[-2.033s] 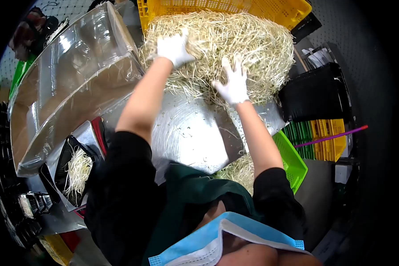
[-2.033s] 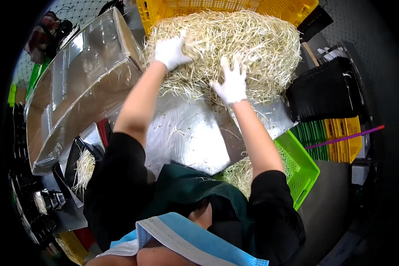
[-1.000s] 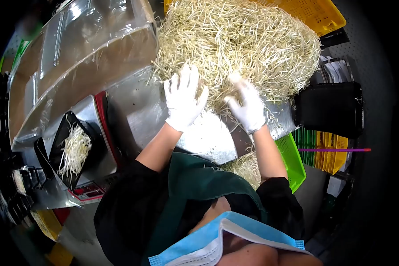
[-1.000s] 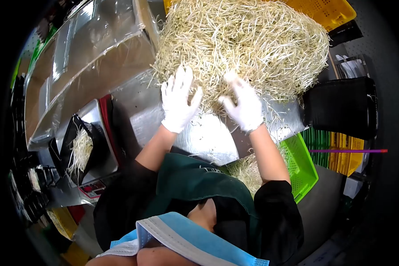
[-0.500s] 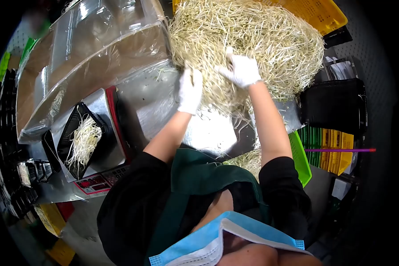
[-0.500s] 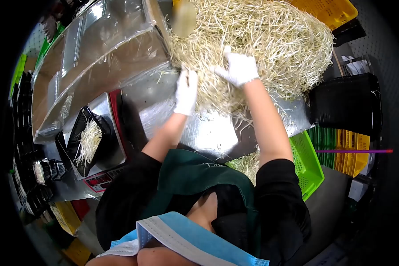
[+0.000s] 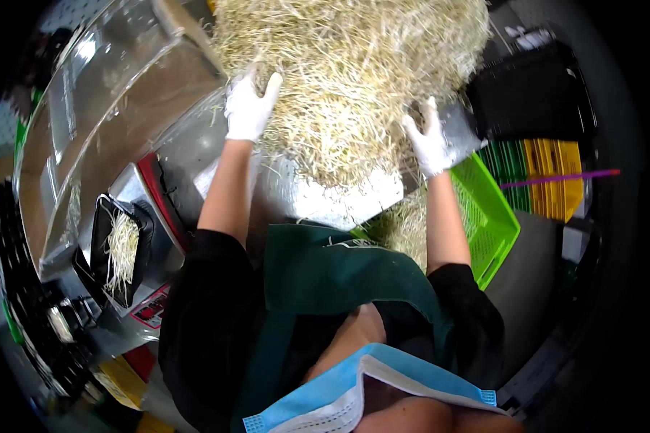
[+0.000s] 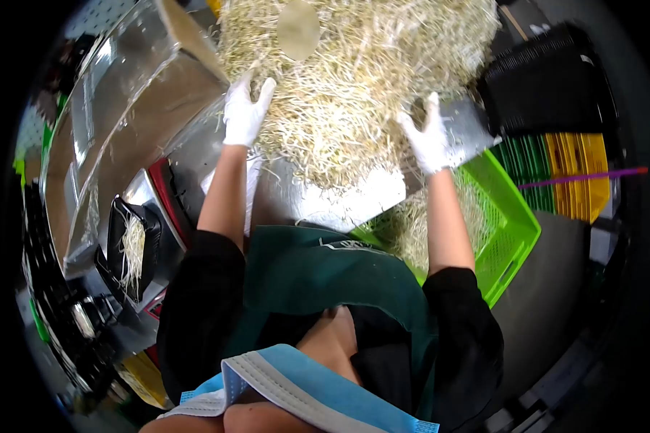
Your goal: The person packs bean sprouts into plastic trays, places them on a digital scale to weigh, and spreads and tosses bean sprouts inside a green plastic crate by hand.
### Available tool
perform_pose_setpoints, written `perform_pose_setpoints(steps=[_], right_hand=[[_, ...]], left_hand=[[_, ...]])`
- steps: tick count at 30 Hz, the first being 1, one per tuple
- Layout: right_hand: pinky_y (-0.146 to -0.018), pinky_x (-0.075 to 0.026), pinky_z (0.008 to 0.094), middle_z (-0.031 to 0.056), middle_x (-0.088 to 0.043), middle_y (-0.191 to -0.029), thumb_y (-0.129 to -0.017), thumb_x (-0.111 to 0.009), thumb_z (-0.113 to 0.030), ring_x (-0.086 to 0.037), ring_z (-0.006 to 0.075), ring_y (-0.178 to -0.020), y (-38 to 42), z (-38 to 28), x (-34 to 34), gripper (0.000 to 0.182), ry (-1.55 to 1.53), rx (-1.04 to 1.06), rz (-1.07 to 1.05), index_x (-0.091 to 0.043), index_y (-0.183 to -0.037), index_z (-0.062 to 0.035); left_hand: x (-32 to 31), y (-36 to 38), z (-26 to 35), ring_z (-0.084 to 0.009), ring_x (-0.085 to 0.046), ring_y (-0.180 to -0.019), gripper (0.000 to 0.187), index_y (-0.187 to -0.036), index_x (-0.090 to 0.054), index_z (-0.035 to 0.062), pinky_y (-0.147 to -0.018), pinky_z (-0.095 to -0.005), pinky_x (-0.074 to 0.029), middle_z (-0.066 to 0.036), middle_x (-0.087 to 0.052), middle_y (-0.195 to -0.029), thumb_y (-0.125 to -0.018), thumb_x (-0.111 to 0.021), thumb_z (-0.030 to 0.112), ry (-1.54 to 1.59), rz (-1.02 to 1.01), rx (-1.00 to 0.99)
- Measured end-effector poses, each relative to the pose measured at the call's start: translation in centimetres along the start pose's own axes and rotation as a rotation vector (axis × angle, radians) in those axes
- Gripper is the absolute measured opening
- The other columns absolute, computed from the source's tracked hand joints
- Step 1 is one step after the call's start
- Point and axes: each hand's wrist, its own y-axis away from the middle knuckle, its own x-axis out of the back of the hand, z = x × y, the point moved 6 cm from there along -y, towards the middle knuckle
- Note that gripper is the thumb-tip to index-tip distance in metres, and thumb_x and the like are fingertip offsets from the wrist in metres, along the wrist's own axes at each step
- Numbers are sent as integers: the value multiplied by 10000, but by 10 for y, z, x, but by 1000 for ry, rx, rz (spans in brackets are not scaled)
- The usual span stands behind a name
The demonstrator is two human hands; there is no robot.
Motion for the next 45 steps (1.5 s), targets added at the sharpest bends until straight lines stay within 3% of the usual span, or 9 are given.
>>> perform_pose_setpoints(steps=[5, 10, 17, 21, 24, 28, 32, 37, 45], right_hand=[[-1075, -306, 389, 271, -337, -1410, -763, -729, -393, -353, 319, -1309, 26, -51, -42, 885, -689, -132, -123, -289, -1383, 61], [-994, -416, 380, 272, -505, -1252, -736, -734, -452, -513, 345, -1161, 39, -43, -49, 954, -315, -213, 2, -260, -1376, 74], [-1005, -393, 340, 144, -485, -1315, -823, -673, -341, -481, 231, -1183, 63, 6, 47, 665, -811, -161, -200, -415, -1343, -17], [-983, -405, 327, 100, -533, -1281, -790, -706, -297, -512, 193, -1145, 122, 28, 149, 666, -696, -386, 22, -439, -1345, -46], [-1014, -373, 336, 118, -505, -1315, -775, -729, -271, -487, 213, -1186, 165, 116, 185, 716, -712, -487, 116, -406, -1369, -35], [-1062, -313, 349, 161, -458, -1362, -763, -749, -299, -418, 242, -1267, 225, 186, 208, 729, -240, -540, 58, -430, -1357, -21], [-1081, -292, 341, 166, -401, -1409, -746, -767, -214, -381, 250, -1304, 233, 173, 190, 705, -192, -519, 136, -450, -1348, -32], [-1079, -308, 354, 140, -401, -1417, -746, -767, -207, -375, 252, -1313, 139, 108, 139, 740, -120, -142, 197, -408, -1370, -37], [-1085, -293, 353, 186, -412, -1396, -796, -727, -237, -394, 279, -1292, -25, 16, 36, 734, -483, -26, 164, -361, -1370, 37]], left_hand=[[-95, 3, -114, -263, -430, -1257, 607, -1388, -378, 36, -1048, -325, -315, -155, -448, -1369, -938, -458, 436, 951, -554, 477], [-119, 69, 32, -213, -587, -1020, 468, -1252, -494, 10, -871, -333, -497, -124, -580, -1183, -950, -443, 364, 1314, -644, 865], [-179, 155, 138, -265, -617, -842, 514, -1145, -546, 30, -734, -391, -537, -133, -620, -1009, -949, -395, 480, 1417, -727, 805], [-212, 214, 222, -270, -481, -1131, 410, -1289, -431, -17, -975, -348, -379, -184, -506, -1241, -989, -395, 262, 1016, -757, 54], [-167, 217, 281, -335, -435, -1219, 619, -1301, -408, -32, -1035, -374, -321, -247, -445, -1321, -925, -453, 458, 623, -1190, 115], [-144, 189, 255, -282, -579, -991, 499, -1131, -597, 25, -858, -371, -452, -201, -615, -1029, -898, -515, 459, 390, -915, -372], [-110, 96, 165, -291, -574, -782, 232, -945, -662, 45, -740, -406, -454, -159, -601, -781, -865, -598, 254, 177, -561, -88], [-90, 8, 50, -353, -528, -1071, 556, -1231, -522, 4, -959, -424, -389, -212, -580, -1118, -819, -643, 357, 260, 207, -219], [-91, -46, 33, -384, -359, -1281, 694, -1335, -385, -59, -1083, -443, -254, -266, -402, -1363, -882, -530, 446, 135, 20, -227]])
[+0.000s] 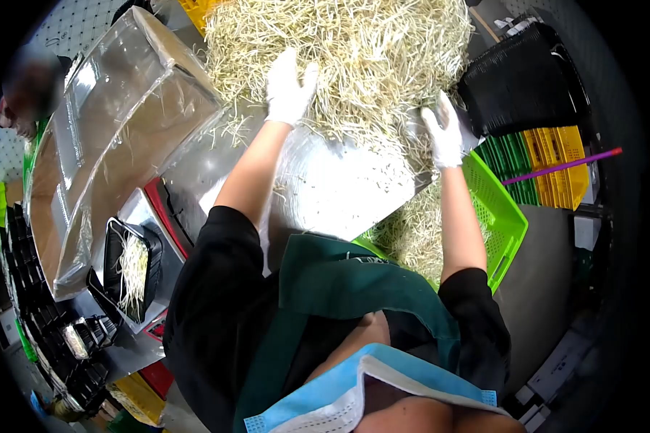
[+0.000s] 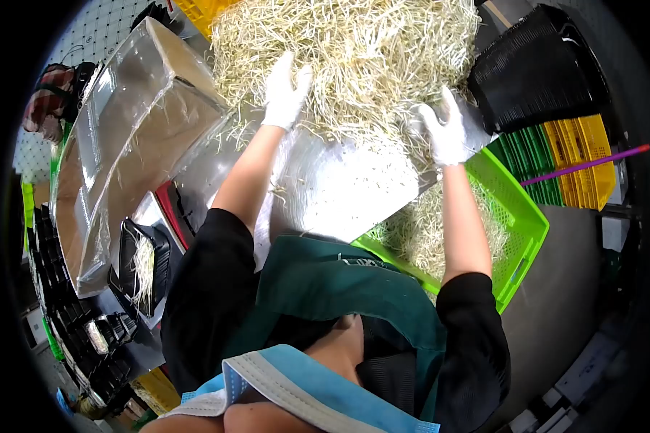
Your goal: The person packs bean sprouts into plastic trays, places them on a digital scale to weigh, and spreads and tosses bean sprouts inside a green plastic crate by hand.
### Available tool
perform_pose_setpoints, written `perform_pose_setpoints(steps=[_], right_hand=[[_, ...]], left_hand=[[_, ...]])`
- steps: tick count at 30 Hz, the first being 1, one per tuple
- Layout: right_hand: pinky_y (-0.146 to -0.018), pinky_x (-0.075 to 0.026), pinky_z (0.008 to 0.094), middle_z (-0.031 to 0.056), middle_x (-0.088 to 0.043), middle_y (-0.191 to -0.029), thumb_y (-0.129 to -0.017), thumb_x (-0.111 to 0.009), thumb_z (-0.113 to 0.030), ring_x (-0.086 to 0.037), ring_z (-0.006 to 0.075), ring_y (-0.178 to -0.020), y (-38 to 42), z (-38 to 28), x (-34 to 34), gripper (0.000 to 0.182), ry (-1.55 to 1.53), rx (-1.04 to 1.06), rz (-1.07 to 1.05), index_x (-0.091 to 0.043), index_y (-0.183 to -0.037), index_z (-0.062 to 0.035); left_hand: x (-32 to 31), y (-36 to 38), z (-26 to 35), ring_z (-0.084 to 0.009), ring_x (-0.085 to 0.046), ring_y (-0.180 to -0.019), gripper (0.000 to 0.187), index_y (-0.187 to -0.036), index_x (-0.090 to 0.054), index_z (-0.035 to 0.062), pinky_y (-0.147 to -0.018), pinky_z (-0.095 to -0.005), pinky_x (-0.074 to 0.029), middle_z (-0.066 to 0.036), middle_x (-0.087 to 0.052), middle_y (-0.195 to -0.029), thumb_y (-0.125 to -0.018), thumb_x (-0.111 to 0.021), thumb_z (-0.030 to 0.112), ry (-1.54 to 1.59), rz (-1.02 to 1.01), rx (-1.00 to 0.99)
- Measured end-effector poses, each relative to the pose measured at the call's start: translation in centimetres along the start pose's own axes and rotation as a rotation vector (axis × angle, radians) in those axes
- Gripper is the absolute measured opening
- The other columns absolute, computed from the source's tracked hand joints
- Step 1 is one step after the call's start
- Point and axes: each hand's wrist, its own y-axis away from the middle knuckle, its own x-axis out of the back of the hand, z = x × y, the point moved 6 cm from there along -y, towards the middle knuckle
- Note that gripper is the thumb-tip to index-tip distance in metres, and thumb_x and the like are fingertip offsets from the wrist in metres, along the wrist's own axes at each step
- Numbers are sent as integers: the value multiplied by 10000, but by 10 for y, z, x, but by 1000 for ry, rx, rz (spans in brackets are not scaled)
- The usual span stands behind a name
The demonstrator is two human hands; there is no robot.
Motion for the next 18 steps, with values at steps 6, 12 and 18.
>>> perform_pose_setpoints(steps=[6, 12, 18], right_hand=[[-1081, -282, 372, 231, -307, -1419, -748, -750, -327, -338, 323, -1295, -29, -6, -124, 931, -132, -99, 125, -218, -1421, 36], [-1064, -298, 385, 265, -320, -1380, -745, -727, -290, -358, 346, -1270, -4, 3, -157, 914, -247, -187, 154, -202, -1428, 18], [-1089, -269, 398, 255, -266, -1391, -765, -702, -205, -300, 341, -1289, 94, -89, -184, 961, -447, -179, -146, -53, -1428, 48]], left_hand=[[-72, -13, 26, -336, -242, -1376, 882, -1429, -253, -6, -1119, -369, -199, -225, -211, -1492, -857, -405, 648, 432, -327, 527], [-77, 13, 38, -242, -511, -1118, 596, -1319, -434, -13, -960, -338, -389, -146, -538, -1241, -887, -576, 372, 1038, -283, 724], [35, 50, 48, -170, -509, -1119, 431, -1256, -506, -4, -968, -292, -390, -100, -561, -1220, -905, -586, 233, 946, -410, 579]])
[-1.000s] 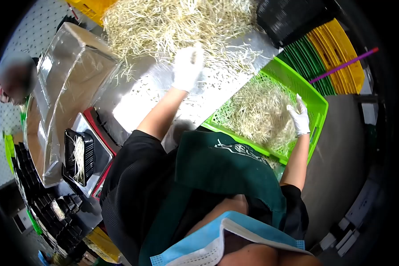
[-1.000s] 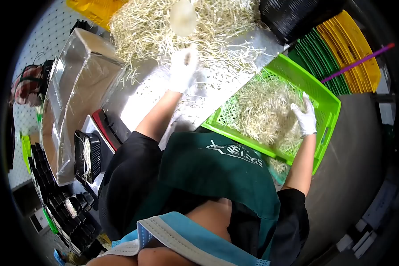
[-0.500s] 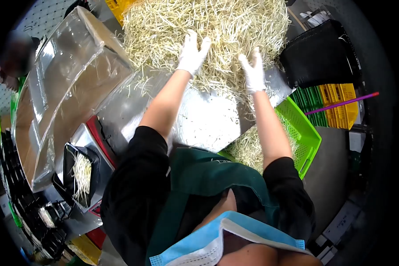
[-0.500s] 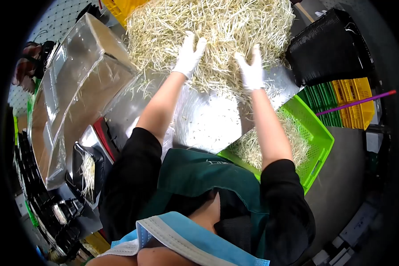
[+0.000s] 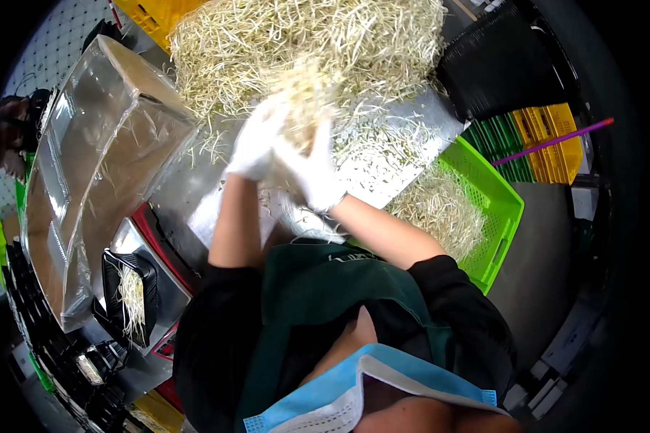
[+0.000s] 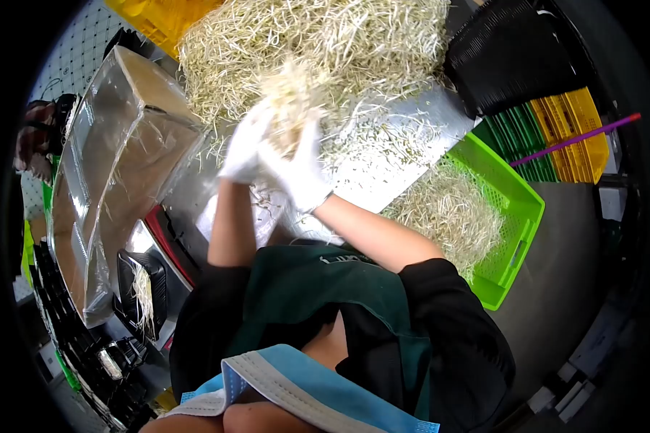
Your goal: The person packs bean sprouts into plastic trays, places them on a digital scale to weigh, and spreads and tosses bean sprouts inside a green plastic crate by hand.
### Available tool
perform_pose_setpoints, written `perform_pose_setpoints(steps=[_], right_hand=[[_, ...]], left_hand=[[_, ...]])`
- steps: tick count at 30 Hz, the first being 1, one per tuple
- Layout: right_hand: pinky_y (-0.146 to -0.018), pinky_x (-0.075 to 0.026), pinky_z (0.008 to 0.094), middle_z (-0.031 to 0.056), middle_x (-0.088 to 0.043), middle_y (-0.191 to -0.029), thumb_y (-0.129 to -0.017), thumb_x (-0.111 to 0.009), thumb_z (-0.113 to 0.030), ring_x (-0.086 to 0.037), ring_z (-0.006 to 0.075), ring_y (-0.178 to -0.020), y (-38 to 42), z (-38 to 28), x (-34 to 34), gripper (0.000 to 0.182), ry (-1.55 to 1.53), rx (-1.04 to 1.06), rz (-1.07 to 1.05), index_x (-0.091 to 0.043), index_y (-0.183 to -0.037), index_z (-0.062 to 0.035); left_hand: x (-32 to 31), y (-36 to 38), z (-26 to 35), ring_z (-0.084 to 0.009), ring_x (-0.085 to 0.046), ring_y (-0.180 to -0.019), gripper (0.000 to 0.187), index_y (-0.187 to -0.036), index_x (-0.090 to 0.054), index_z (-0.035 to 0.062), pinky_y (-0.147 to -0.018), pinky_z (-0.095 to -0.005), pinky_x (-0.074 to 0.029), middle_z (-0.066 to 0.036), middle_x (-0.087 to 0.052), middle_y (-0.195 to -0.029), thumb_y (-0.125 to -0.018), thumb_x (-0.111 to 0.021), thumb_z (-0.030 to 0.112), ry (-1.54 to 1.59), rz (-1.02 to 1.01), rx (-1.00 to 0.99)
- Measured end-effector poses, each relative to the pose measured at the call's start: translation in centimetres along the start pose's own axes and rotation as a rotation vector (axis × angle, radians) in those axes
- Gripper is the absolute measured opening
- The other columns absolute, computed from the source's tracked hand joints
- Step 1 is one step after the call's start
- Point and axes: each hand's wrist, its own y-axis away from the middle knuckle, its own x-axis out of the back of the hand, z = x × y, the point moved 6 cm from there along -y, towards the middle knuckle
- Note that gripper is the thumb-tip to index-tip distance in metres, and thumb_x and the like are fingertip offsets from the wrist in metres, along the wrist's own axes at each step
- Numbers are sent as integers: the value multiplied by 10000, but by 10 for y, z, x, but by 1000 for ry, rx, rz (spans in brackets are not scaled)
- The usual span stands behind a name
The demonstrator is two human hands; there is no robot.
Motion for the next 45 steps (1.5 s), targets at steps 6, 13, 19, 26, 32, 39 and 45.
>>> perform_pose_setpoints(steps=[6, 13, 19, 26, 32, 39, 45], right_hand=[[-1092, -245, 351, 300, -327, -1376, -775, -705, -302, -301, 355, -1324, 59, -5, -38, 905, 449, 114, -518, -192, -1396, 112], [-727, -479, 372, 144, -622, -852, -862, -573, -219, -590, 260, -782, -9, -19, 161, 238, 810, 347, -21, -621, -992, -25], [-993, -342, 449, 243, -506, -1258, -761, -576, -642, -472, 381, -1162, -77, 30, 297, 803, 1415, 165, 185, -452, -1323, -83], [-1095, -270, 371, 183, -386, -1423, -791, -705, -295, -356, 283, -1328, -7, 30, 104, 661, 556, 258, -421, -454, -1339, -22], [-1111, -239, 412, 136, -334, -1464, -787, -579, -595, -322, 292, -1347, -78, 16, 109, 704, 862, 184, -243, -474, -1345, -179], [-1062, -319, 417, 71, -528, -1318, -848, -534, -539, -472, 270, -1207, -22, 34, 70, 524, 989, 121, -765, -582, -1231, -184], [-1067, -323, 384, 163, -472, -1358, -841, -619, -424, -412, 280, -1288, -18, 14, 213, 629, 600, 358, -125, -458, -1349, -88]], left_hand=[[77, 47, 43, -163, -526, -1118, 410, -1241, -543, 11, -1034, -330, -326, -82, -583, -1221, -887, -583, 214, -476, 7, -25], [41, 139, 6, -389, -460, -1176, 578, -1305, -468, 61, -1006, -552, -301, -217, -469, -1302, -775, -664, 189, -1356, 617, -571], [-55, 193, -58, -423, -438, -1185, 571, -1146, -576, -6, -991, -520, -344, -249, -498, -1229, -675, -704, 290, -1202, 106, -524], [-82, 147, -70, -396, -337, -1290, 863, -1412, -293, 27, -1060, -515, -244, -222, -356, -1397, -751, -641, 459, -1189, 8, -454], [-38, 89, -59, -389, -314, -1322, 859, -1437, -257, 43, -1063, -458, -282, -195, -337, -1433, -791, -629, 469, -1288, 90, -417], [-21, 89, -52, -378, -340, -1305, 856, -1409, -284, -14, -1080, -450, -262, -211, -348, -1421, -786, -611, 472, -1319, 88, -563], [-58, 90, -47, -423, -313, -1301, 859, -1391, -291, -58, -1090, -484, -222, -287, -331, -1398, -803, -592, 491, -1190, 215, -554]])
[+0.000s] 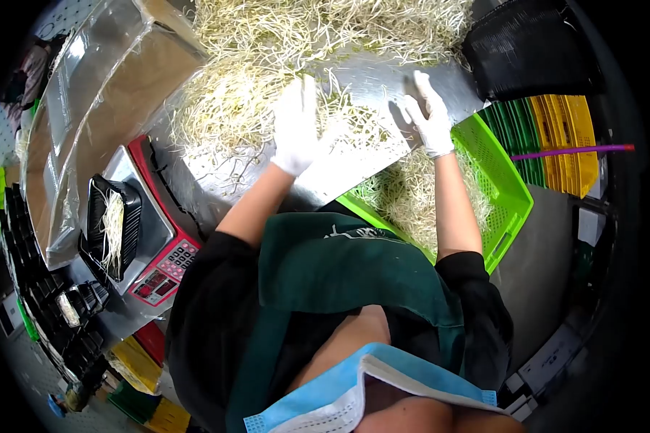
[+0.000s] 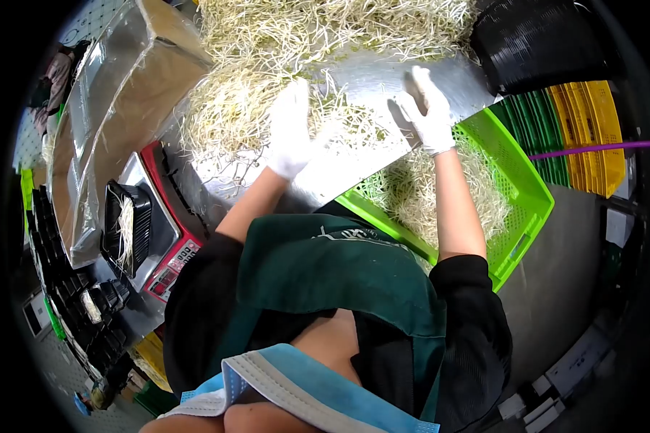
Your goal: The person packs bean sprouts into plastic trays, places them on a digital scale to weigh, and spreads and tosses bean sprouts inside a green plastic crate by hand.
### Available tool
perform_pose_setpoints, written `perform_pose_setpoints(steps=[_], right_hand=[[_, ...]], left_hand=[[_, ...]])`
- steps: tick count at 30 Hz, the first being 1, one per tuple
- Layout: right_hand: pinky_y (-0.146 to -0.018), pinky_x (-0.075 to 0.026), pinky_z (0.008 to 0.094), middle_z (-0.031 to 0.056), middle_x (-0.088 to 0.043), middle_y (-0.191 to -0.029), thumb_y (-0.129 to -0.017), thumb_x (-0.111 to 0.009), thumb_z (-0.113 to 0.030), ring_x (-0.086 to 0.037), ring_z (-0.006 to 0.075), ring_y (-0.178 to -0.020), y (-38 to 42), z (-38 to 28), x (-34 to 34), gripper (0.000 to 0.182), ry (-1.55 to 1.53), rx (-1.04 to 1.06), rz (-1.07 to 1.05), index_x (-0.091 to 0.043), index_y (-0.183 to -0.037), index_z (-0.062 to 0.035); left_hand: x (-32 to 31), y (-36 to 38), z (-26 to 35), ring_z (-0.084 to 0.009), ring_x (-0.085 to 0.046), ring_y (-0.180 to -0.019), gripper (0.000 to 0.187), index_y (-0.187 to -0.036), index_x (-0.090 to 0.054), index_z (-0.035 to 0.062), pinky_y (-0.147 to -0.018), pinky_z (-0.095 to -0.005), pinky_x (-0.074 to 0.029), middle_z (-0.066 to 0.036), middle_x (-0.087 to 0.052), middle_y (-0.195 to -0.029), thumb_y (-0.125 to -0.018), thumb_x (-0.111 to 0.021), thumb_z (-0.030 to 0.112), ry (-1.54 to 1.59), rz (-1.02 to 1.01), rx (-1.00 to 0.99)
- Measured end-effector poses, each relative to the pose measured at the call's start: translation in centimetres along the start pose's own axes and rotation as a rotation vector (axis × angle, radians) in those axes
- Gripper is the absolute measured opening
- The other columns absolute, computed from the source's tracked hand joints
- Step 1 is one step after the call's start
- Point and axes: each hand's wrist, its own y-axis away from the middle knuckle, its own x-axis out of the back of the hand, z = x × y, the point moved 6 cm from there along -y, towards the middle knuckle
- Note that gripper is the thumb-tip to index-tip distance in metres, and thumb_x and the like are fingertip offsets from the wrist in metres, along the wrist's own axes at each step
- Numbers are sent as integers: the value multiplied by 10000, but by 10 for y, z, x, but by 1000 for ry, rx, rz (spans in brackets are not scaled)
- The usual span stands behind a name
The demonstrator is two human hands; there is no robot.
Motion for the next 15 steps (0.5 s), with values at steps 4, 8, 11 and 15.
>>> perform_pose_setpoints(steps=[4, 8, 11, 15], right_hand=[[-1123, -113, 504, 152, -405, -1414, -845, -562, -513, -338, 272, -1338, 9, -21, -28, 707, 430, -200, -264, -369, -1404, -125], [-1098, -245, 421, 118, -571, -1253, -843, -631, -391, -492, 244, -1210, 27, -32, -39, 568, -92, -235, -194, -493, -1314, -106], [-1064, -324, 387, 122, -561, -1270, -861, -632, -306, -477, 243, -1227, 62, -23, 35, 426, -121, -501, -88, -585, -1228, -94], [-1055, -326, 349, 132, -521, -1317, -893, -602, -221, -449, 242, -1252, 138, -37, 136, 348, 245, -560, 146, -607, -1189, -39]], left_hand=[[-62, -9, -2, -425, -363, -1255, 728, -1368, -334, -55, -1053, -487, -268, -295, -391, -1345, -854, -584, 397, -89, 32, 156], [-66, -5, 115, -368, -551, -831, 418, -1093, -538, -6, -744, -487, -447, -227, -558, -944, -788, -572, 278, 121, -74, -147], [-86, -2, 133, -365, -529, -943, 416, -1127, -540, -7, -842, -481, -416, -223, -558, -1034, -763, -575, 189, 395, -24, -213], [-44, -57, 40, -319, -495, -904, 463, -1182, -502, 1, -769, -454, -380, -219, -525, -1049, -770, -545, 207, 59, 279, -315]])
